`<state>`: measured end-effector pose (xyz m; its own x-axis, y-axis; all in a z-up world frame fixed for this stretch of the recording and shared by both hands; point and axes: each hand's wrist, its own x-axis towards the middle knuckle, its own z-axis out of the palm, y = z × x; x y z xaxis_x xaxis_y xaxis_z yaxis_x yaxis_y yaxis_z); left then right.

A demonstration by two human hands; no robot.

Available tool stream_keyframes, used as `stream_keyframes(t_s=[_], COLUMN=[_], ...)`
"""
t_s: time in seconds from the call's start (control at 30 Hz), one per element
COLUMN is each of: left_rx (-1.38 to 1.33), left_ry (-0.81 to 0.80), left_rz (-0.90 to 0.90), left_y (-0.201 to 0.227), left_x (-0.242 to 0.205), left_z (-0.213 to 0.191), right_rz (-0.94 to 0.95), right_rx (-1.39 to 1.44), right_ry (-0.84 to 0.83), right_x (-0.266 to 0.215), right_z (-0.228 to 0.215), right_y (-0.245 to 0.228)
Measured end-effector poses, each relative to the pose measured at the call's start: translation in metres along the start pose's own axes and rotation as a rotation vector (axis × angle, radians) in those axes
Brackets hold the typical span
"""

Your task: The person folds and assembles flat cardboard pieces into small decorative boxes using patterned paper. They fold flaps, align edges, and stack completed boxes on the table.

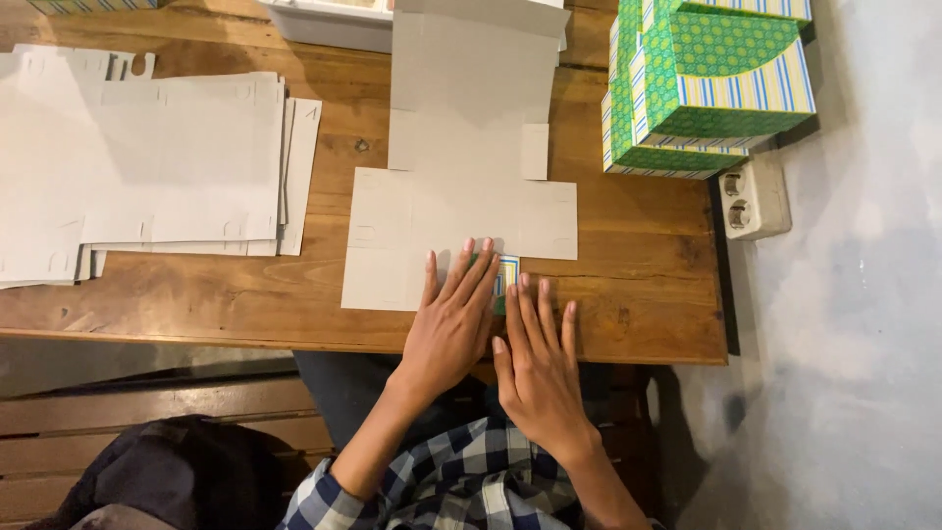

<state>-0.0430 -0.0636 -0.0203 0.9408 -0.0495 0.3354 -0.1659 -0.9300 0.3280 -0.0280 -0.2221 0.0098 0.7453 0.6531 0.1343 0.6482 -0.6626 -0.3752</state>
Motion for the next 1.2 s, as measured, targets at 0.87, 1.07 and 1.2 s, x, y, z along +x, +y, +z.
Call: stream_keyframes(t_s=[0.87,1.07,1.2], left_rx=[0.011,0.032,0.027], left_ry=[-0.029,-0.06,-0.055], left_rz=[-0.057,-0.074,-0.079], left_y=[0.007,0.009,0.009], left_x=[0.003,0.001,0.004], left_z=[0.004,0.003,0.002], right_rz=[0.123,0.138,0.155], right_rx=[-0.024,-0.047,-0.094], right_ry=[-0.004,0.02,0.02], right_x=[0.06,0.071,0.062], right_z=[-0.001,0.013,0.013], right_y=[0.021,0.026,0.025])
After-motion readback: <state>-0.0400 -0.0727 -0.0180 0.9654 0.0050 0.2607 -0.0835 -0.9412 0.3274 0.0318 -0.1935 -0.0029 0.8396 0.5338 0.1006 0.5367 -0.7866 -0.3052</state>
